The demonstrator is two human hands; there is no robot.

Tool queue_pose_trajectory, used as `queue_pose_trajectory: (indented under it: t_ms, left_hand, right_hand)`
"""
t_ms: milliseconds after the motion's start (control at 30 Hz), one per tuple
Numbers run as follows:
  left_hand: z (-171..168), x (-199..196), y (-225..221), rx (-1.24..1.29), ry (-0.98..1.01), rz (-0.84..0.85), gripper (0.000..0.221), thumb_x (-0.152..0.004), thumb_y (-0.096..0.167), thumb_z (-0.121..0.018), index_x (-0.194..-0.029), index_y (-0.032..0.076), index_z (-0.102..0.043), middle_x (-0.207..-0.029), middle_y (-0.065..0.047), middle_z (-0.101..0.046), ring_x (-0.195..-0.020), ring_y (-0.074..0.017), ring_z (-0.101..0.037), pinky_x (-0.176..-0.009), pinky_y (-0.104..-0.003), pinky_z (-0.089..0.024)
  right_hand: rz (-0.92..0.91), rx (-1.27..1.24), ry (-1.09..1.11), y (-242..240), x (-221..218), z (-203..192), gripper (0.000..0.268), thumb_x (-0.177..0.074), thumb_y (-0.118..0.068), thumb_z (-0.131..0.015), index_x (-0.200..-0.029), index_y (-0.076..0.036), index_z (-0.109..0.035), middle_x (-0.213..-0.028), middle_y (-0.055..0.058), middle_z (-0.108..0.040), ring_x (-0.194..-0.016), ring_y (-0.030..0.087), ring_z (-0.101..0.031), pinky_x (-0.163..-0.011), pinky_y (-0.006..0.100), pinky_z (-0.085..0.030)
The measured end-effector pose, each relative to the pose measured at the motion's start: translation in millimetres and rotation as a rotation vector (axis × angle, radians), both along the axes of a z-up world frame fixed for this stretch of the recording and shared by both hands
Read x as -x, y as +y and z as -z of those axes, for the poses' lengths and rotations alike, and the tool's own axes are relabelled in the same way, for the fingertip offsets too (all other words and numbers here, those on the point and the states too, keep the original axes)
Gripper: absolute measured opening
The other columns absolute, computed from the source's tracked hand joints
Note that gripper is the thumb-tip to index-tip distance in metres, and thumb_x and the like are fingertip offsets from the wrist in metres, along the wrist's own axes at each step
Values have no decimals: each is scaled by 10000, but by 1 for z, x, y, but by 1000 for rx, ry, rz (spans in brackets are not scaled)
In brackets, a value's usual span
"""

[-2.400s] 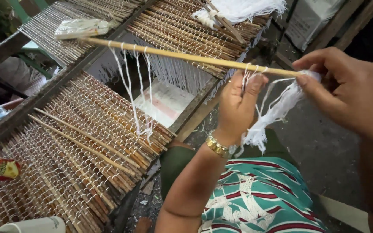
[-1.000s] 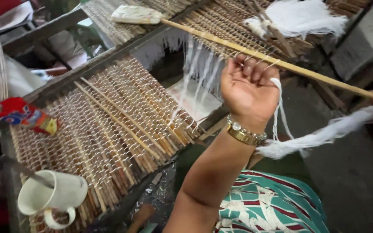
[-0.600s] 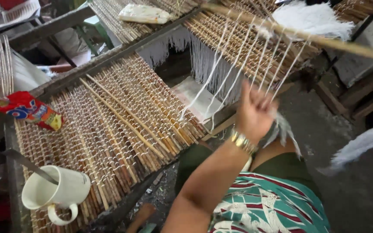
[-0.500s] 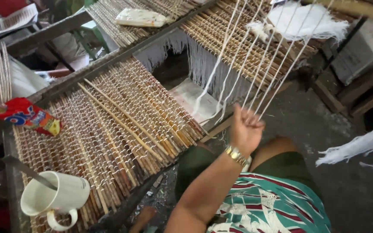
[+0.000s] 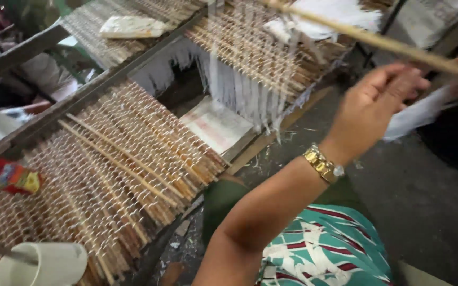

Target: The person is manually weaving or looping white cotton wicks onto a wooden rod as part of a candle-making process.

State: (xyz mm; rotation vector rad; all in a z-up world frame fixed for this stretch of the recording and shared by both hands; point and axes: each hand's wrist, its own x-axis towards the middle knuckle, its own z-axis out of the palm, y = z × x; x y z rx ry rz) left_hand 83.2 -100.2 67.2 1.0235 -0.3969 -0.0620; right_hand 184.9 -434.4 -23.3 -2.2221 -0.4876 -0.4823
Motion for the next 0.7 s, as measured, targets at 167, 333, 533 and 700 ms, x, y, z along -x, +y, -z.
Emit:
queue_pose_trajectory:
  t_ms: [167, 333, 533, 700]
  left_hand:
    - [-24, 3, 33, -135, -36, -194, 548, -976, 552, -504, -1170, 65, -663, -1088, -125, -738, -1030, -202, -708, -812, -303, -593]
    - [-34, 32, 34, -331, -67, -41, 440, -892, 439, -640, -1194, 119, -664, -1160, -68, -742, -1083, -177, -694, -972, -351, -559]
    - [-22, 38, 45, -308, -206, -220, 270, -1043, 325, -559, -1108, 100, -694, -1014, -43, -730, -929, -138, -680, -837, -313, -565]
    - [-16, 45, 45, -331, -249, -201, 350, -995, 370, -582, -1200, 90, -624, -1062, -35, -677, -998, -151, -651, -910, -319, -552]
  right_hand:
    - [91, 115, 33, 131, 125, -129, 314, -1216, -201, -562, -1379, 49, -658, -981, 138, -600, -782, 194, -506, -687, 310, -341]
    - [74, -93, 53, 175, 155, -149, 313, -1253, -136, -380, -1367, 45, -608, -1094, 151, -648, -881, 194, -570, -796, 296, -430]
    - [134, 24, 20, 192, 175, -163, 138, -1179, -77, -650, -1272, 16, -694, -853, 82, -555, -693, 126, -464, -600, 255, -333]
    - [191, 153, 32, 198, 181, -170, 260, -1132, -23, -521, -1308, 1, -711, -777, 78, -566, -578, 157, -438, -542, 315, -303]
